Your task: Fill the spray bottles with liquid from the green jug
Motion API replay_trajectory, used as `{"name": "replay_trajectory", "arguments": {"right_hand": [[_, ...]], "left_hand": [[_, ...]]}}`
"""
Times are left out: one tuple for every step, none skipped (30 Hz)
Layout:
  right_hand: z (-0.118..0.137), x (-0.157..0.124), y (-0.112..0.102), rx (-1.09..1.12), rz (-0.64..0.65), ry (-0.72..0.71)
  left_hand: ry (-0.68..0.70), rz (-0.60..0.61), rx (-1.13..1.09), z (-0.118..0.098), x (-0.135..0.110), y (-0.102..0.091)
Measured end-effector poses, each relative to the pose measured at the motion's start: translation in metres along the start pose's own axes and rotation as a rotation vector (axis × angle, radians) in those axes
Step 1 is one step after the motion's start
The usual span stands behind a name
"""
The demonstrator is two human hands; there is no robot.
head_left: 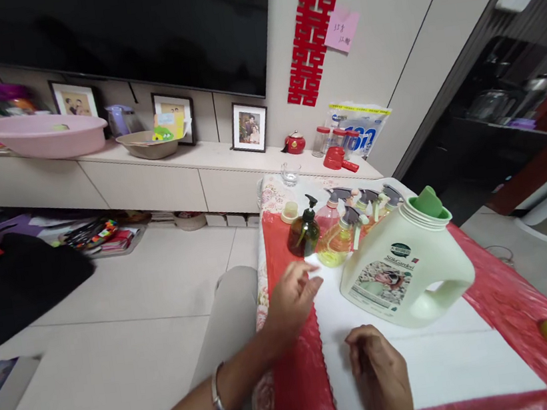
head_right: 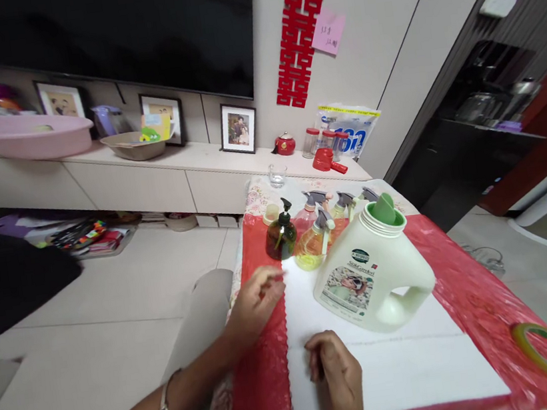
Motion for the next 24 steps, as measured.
{"name": "replay_trajectory", "arguments": {"right_hand": [[0.007,-0.003,-0.003,0.015,-0.024,-0.022],[0.014,-0.005,-0.007,0.029,-0.053,-0.042],[0.020,-0.008,-0.010,0.042,-0.084,-0.060],[0.025,-0.011,-0.012,0.053,-0.110,-0.073],[0.029,-0.013,-0.013,0.062,-0.128,-0.082],[0.032,-0.015,-0.014,0.068,-0.140,-0.089],[0.034,-0.017,-0.013,0.071,-0.146,-0.092],[0.035,-0.018,-0.013,0.072,-0.149,-0.092],[0.035,-0.019,-0.013,0.072,-0.151,-0.092],[0.034,-0.019,-0.013,0.071,-0.153,-0.093],[0.033,-0.019,-0.013,0.070,-0.155,-0.093],[0.031,-0.019,-0.014,0.069,-0.158,-0.093],[0.030,-0.019,-0.015,0.062,-0.158,-0.093],[0.028,-0.019,-0.016,0.051,-0.157,-0.093],[0.027,-0.019,-0.018,0.037,-0.155,-0.093],[0.026,-0.019,-0.019,0.026,-0.151,-0.092],[0.025,-0.019,-0.020,0.013,-0.150,-0.091],[0.024,-0.019,-0.022,-0.005,-0.154,-0.089],[0.024,-0.019,-0.023,-0.033,-0.166,-0.088],[0.025,-0.018,-0.024,-0.068,-0.179,-0.095],[0.026,-0.017,-0.024,-0.109,-0.181,-0.111],[0.028,-0.015,-0.022,-0.152,-0.170,-0.137],[0.029,-0.013,-0.017,-0.195,-0.140,-0.167],[0.030,-0.011,-0.011,-0.235,-0.095,-0.203]], "left_hand": [[0.055,-0.095,0.054,-0.004,0.014,-0.009],[0.119,-0.177,0.110,-0.008,0.029,-0.016],[0.175,-0.235,0.162,-0.011,0.044,-0.020],[0.206,-0.272,0.207,-0.010,0.059,-0.021],[0.212,-0.278,0.243,-0.007,0.073,-0.020],[0.195,-0.256,0.268,-0.001,0.087,-0.016],[0.163,-0.217,0.281,0.007,0.099,-0.011],[0.128,-0.170,0.285,0.015,0.109,-0.004],[0.103,-0.127,0.278,0.023,0.116,0.002],[0.091,-0.092,0.260,0.030,0.122,0.007],[0.093,-0.071,0.232,0.035,0.126,0.012],[0.107,-0.062,0.199,0.039,0.129,0.015],[0.125,-0.062,0.169,0.041,0.130,0.016],[0.143,-0.069,0.146,0.042,0.130,0.017],[0.154,-0.083,0.131,0.042,0.128,0.015],[0.154,-0.103,0.124,0.041,0.125,0.012],[0.146,-0.129,0.123,0.038,0.120,0.007],[0.136,-0.154,0.121,0.034,0.112,0.001],[0.126,-0.172,0.118,0.028,0.101,-0.006],[0.120,-0.175,0.116,0.021,0.088,-0.011],[0.120,-0.141,0.113,0.012,0.073,-0.014],[0.101,-0.088,0.106,0.005,0.057,-0.015],[0.060,-0.029,0.091,-0.001,0.040,-0.013],[0.016,0.009,0.063,-0.007,0.023,-0.011]]}}
Point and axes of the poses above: each hand's wrist, its own x-axis towards the middle knuckle, its own y-axis out of the palm, z = x × y, the point moved 6 cm from there along x, towards the middle knuckle, and after that the axes turned 5 degrees about x, right-handed, at the moved point
